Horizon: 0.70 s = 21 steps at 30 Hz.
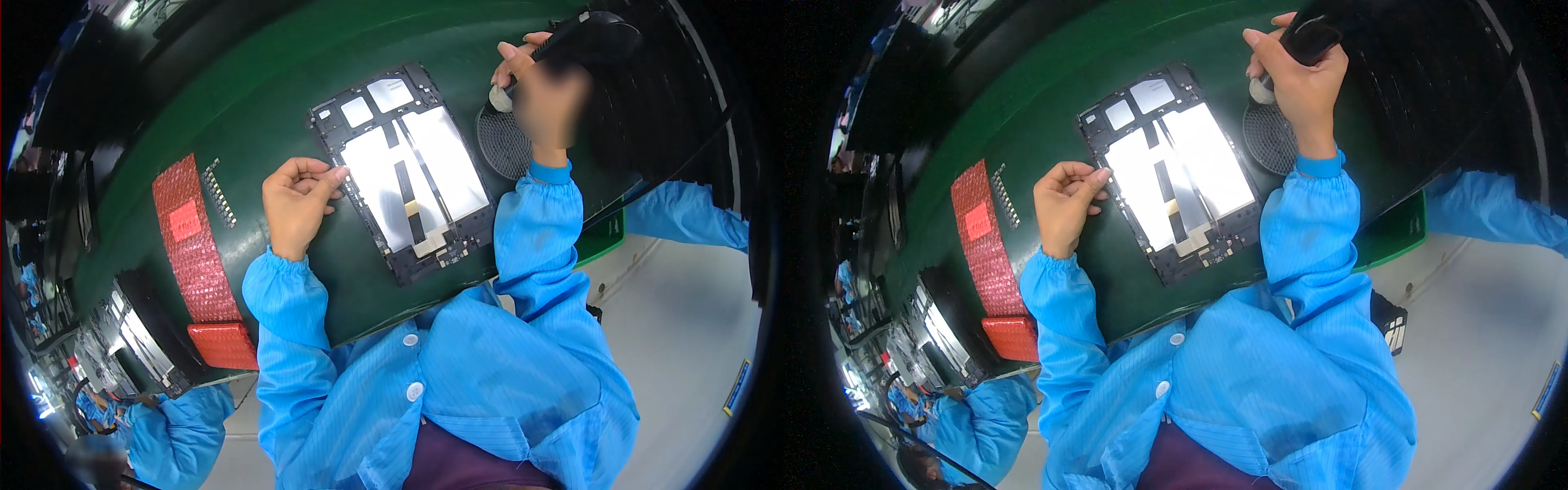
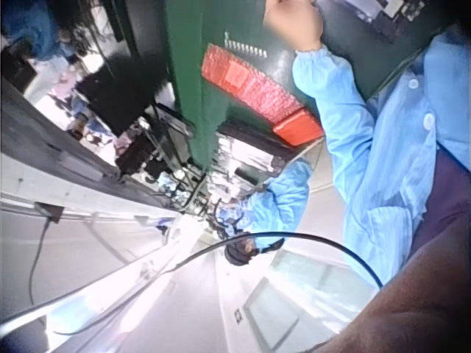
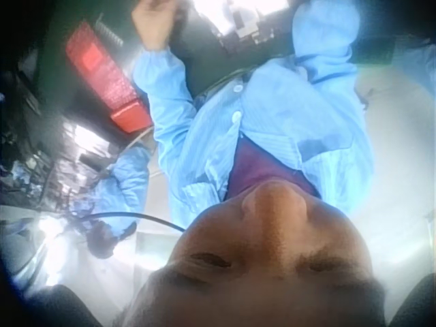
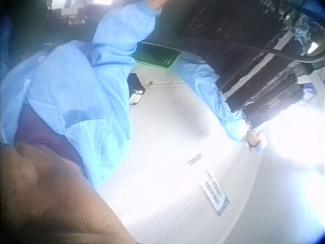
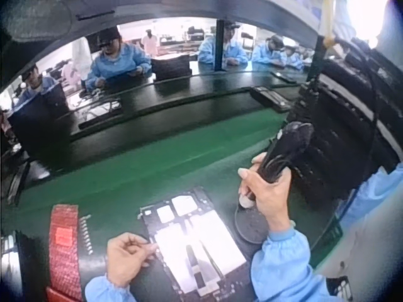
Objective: Assembling screen modules into tablet frames using an electric screwdriver on a production line.
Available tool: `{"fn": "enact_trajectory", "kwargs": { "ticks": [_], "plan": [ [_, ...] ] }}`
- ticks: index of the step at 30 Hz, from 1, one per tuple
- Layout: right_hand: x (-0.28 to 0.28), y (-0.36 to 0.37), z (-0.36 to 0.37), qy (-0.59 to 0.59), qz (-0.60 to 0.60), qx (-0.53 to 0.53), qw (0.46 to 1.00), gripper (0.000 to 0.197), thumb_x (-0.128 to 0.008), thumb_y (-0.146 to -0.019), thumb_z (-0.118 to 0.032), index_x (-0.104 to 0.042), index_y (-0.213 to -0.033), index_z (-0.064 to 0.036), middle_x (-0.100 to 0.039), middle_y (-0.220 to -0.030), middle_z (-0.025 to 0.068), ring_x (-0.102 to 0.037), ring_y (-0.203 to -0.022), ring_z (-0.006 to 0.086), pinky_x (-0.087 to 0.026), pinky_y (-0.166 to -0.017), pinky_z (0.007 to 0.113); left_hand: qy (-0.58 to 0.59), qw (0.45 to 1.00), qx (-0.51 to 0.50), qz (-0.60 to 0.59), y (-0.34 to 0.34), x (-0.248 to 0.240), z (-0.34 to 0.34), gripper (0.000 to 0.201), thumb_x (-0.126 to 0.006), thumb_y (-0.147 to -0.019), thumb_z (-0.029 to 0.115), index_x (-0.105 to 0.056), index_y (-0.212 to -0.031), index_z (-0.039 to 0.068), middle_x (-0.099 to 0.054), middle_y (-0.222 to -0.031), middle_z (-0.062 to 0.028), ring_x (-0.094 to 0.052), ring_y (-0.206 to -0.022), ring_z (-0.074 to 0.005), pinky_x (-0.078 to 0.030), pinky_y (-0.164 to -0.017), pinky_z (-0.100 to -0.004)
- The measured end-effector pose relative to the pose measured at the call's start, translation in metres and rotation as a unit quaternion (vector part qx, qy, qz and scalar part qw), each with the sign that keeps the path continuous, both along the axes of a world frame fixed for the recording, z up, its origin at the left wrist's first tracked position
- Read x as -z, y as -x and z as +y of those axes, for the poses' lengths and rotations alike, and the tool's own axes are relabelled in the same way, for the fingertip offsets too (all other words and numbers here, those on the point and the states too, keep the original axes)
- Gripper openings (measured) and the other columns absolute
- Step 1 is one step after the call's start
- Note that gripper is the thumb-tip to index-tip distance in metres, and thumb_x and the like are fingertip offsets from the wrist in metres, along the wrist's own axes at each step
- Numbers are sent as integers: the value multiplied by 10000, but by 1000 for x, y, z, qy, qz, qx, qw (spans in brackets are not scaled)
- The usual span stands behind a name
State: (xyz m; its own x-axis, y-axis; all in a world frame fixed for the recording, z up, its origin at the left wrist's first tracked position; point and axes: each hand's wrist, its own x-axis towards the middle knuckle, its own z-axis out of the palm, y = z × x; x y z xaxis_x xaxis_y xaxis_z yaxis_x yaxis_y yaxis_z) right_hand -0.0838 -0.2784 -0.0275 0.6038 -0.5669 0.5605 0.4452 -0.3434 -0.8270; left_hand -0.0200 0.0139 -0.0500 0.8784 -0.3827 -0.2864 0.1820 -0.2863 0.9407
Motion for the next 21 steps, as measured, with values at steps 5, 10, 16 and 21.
{"fn": "enact_trajectory", "kwargs": {
  "ticks": [5,10,16,21],
  "plan": [
    [0,2,1,8,13,1,1000,191,-720,-762,-125,-598,-884,-45,-612,-611,51,-615,-544,147,-494,-550,265,-3,1000,-1,1,1,0,0,190,-728,-765,126,-592,-850,24,-639,-719,-32,-601,-601,-84,-435,-473,-169],
    [-1,3,3,8,5,6,1000,192,-722,-762,-131,-596,-878,-44,-614,-614,52,-615,-539,147,-496,-546,265,-5,1000,-4,5,1,-1,0,194,-730,-764,129,-590,-847,24,-638,-718,-32,-601,-599,-84,-435,-472,-168],
    [-2,3,6,3,12,10,1000,189,-720,-763,-124,-597,-882,-43,-615,-617,49,-614,-537,146,-492,-547,261,-2,1000,-4,5,1,-1,1,185,-731,-763,121,-593,-842,26,-637,-712,-30,-599,-593,-80,-432,-470,-164],
    [-3,3,6,4,12,18,1000,184,-719,-761,-110,-598,-882,-41,-617,-619,47,-612,-535,141,-486,-541,255,2,1000,-6,10,0,-1,1,177,-732,-762,117,-597,-833,28,-636,-704,-30,-600,-592,-79,-433,-470,-164]
  ]
}}
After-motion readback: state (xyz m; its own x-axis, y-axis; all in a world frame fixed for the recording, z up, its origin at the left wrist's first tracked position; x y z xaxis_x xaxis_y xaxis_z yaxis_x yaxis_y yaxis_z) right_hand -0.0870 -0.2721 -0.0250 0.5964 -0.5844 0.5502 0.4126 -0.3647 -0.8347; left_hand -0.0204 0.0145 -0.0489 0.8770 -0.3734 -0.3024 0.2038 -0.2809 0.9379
